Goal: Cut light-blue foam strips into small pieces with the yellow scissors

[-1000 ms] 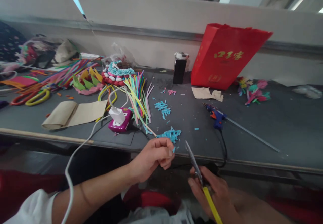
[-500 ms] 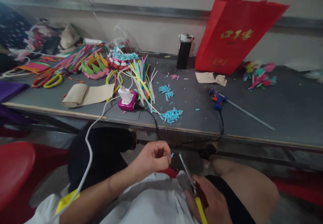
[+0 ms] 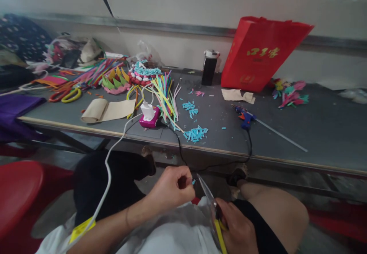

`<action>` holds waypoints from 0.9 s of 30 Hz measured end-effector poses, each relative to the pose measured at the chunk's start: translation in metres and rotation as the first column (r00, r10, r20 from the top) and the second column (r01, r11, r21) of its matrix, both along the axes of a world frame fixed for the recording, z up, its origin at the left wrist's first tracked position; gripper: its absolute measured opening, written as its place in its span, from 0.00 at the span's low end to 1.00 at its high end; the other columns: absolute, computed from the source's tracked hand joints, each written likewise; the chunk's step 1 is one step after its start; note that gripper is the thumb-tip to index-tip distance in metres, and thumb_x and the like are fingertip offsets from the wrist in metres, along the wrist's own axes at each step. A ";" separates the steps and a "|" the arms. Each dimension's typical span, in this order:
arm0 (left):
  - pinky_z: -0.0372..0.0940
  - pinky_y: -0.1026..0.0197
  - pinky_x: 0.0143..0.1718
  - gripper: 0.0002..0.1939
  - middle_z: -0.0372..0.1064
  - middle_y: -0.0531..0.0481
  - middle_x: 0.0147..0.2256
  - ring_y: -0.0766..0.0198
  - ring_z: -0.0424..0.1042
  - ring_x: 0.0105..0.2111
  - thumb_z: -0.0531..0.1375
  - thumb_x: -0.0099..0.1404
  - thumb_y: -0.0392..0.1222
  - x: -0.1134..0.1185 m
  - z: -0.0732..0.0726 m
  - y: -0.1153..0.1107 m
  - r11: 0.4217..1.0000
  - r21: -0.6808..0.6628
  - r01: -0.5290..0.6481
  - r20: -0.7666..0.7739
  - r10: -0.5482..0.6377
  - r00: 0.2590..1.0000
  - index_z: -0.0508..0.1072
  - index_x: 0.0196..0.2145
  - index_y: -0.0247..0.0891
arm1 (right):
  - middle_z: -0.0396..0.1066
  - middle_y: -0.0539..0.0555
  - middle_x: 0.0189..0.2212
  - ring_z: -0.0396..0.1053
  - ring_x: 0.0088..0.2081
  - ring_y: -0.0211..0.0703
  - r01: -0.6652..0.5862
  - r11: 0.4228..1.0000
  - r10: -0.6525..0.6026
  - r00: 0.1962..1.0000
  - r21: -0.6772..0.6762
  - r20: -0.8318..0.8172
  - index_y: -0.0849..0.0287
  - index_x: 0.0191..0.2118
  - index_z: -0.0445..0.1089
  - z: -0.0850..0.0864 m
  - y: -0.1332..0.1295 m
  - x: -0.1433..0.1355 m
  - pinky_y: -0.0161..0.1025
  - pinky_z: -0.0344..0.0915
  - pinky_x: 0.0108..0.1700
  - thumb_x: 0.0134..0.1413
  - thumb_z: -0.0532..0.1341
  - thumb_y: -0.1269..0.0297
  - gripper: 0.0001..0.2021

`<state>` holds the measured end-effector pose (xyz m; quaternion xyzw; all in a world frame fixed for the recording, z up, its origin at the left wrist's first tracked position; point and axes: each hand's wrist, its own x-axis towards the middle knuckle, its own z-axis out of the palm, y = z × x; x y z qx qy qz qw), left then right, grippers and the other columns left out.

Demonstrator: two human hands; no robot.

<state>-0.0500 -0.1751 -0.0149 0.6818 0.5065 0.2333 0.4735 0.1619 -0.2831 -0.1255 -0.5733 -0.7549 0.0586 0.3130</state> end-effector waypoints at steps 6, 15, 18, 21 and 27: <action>0.52 0.68 0.23 0.04 0.60 0.58 0.19 0.71 0.58 0.21 0.56 0.52 0.33 0.004 0.000 0.033 0.961 0.275 0.018 -0.051 -0.004 0.999 0.66 0.21 0.36 | 0.70 0.50 0.21 0.66 0.21 0.37 0.060 0.831 -0.287 0.898 -0.553 -0.333 0.60 0.33 0.71 -0.028 0.022 -0.023 0.29 0.59 0.22 0.60 0.54 0.54 0.15; 0.58 0.64 0.29 0.06 0.71 0.50 0.25 0.63 0.68 0.27 0.56 0.56 0.35 0.027 0.002 0.209 0.838 0.546 -0.025 -0.293 0.219 0.931 0.74 0.29 0.36 | 0.75 0.52 0.26 0.71 0.29 0.39 -0.114 0.647 -0.138 0.955 -0.753 -0.263 0.59 0.33 0.72 -0.068 0.032 -0.052 0.29 0.59 0.29 0.52 0.59 0.64 0.06; 0.60 0.62 0.32 0.11 0.74 0.48 0.29 0.60 0.70 0.30 0.57 0.55 0.32 0.034 -0.005 0.231 0.839 0.544 0.014 -0.326 0.197 0.925 0.75 0.37 0.34 | 0.76 0.53 0.28 0.72 0.31 0.40 -0.087 0.614 -0.131 0.969 -0.784 -0.210 0.58 0.36 0.73 -0.071 0.033 -0.049 0.30 0.59 0.31 0.53 0.60 0.64 0.07; 0.61 0.62 0.33 0.12 0.74 0.49 0.30 0.60 0.71 0.31 0.57 0.56 0.33 0.039 -0.010 0.221 0.842 0.529 0.108 -0.366 0.112 0.924 0.75 0.39 0.36 | 0.76 0.52 0.29 0.73 0.31 0.40 -0.064 0.581 -0.125 0.978 -0.811 -0.166 0.56 0.36 0.72 -0.073 0.036 -0.048 0.29 0.59 0.31 0.53 0.61 0.61 0.07; 0.63 0.61 0.39 0.08 0.72 0.48 0.33 0.59 0.70 0.36 0.59 0.59 0.39 0.042 -0.014 0.176 0.815 0.512 0.273 -0.435 -0.028 0.900 0.75 0.36 0.38 | 0.76 0.50 0.27 0.73 0.30 0.41 -0.020 0.563 -0.115 0.988 -0.827 -0.102 0.52 0.37 0.71 -0.073 0.039 -0.049 0.30 0.58 0.30 0.54 0.60 0.60 0.06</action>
